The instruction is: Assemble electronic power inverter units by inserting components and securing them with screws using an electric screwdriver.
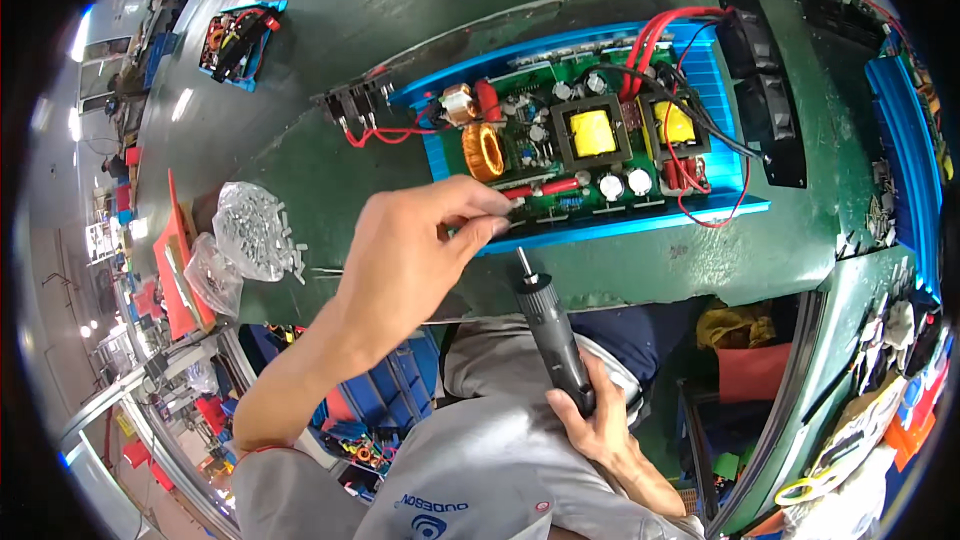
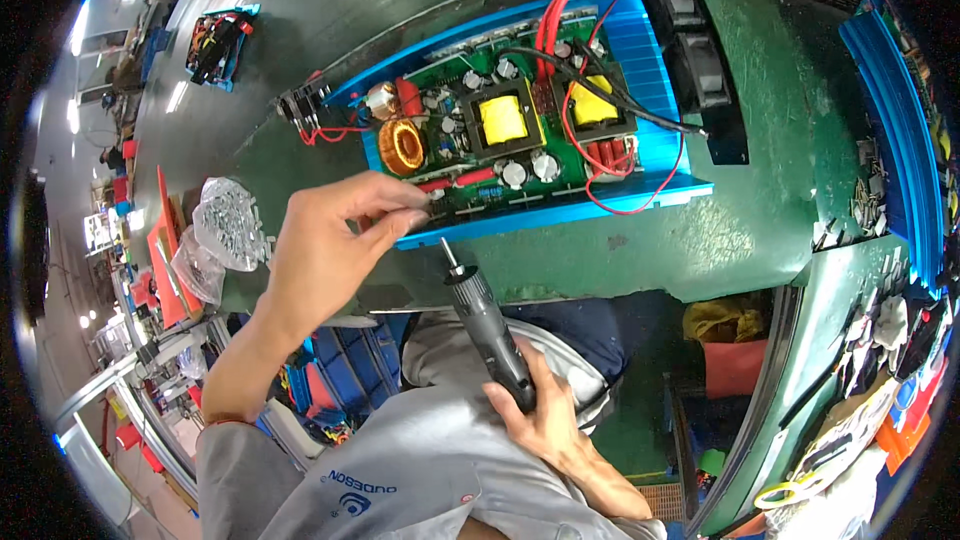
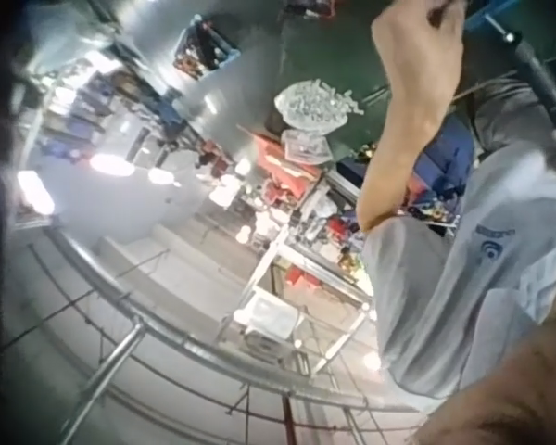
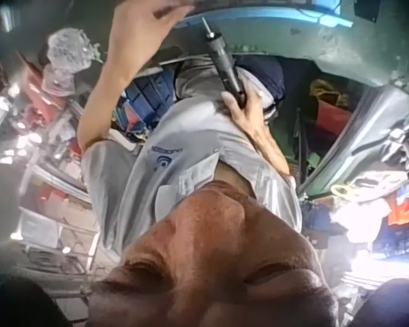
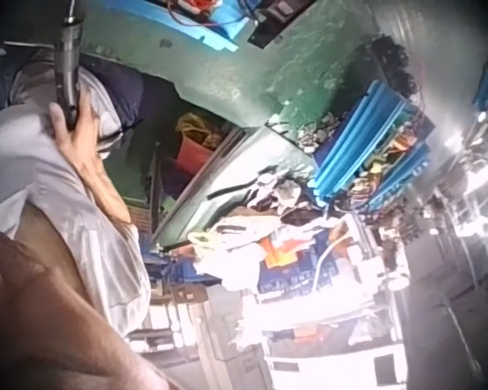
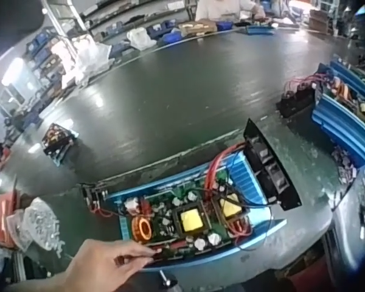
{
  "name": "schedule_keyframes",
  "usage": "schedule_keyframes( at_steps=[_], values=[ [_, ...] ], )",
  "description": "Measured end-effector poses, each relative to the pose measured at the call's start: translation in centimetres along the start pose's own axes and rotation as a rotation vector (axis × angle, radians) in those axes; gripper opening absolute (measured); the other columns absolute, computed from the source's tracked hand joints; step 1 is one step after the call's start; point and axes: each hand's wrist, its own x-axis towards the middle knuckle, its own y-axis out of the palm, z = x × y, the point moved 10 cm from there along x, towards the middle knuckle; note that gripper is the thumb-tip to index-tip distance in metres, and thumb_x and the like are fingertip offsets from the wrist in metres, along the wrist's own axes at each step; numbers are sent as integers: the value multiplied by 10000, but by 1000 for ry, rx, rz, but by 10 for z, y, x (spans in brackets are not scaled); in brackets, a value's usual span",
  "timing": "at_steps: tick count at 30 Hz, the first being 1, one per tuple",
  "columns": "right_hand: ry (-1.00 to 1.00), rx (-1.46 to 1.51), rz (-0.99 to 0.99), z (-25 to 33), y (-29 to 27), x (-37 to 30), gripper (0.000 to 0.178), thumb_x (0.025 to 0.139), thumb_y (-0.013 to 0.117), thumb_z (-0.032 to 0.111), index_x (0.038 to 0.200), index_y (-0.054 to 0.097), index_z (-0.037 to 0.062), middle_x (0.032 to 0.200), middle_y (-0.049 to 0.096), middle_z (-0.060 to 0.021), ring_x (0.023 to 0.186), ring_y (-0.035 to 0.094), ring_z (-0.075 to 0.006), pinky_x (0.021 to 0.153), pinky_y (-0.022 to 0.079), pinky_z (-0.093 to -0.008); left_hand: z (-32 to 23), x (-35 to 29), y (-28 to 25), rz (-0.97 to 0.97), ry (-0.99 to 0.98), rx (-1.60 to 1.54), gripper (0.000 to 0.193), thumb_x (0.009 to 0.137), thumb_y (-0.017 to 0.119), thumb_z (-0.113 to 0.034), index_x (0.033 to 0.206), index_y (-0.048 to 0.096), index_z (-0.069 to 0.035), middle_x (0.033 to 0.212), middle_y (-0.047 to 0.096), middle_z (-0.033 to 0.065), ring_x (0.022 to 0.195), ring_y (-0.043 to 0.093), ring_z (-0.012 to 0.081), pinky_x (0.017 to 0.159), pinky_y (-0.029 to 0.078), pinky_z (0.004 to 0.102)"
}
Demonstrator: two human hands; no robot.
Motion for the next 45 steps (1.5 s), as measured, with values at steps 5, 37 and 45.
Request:
schedule_keyframes(
  at_steps=[5, 37, 45],
  values=[
    [302, 1155, 478, -8, 49, -20, 664, 926, 656, 463, 1374, 490, 3, 720, 568, -71, 616, 525, -152, 565, 408, -296, -9, -4, -5, -48, 138, 168, 149, 910, 686, 21, 1056, 713, -1, 937, 754, 127, 828, 729, 169, 746, 545, 274],
    [64, 430, -201, -16, -44, 1, 492, 975, 664, 327, 1361, 567, 38, 1092, 681, -116, 934, 620, -177, 711, 525, -361, -45, 87, -69, -485, 863, 499, 207, 856, 746, -233, 930, 669, -56, 1044, 621, 92, 777, 674, 254, 629, 546, 372],
    [-234, -567, -658, 64, -82, -36, 540, 908, 774, 227, 1338, 595, -47, 922, 724, -143, 736, 637, -190, 664, 533, -328, 119, 93, -334, -1327, 477, 480, 375, 936, 618, -324, 1082, 695, 12, 1096, 688, 246, 1062, 648, 419, 925, 515, 484]
  ],
)
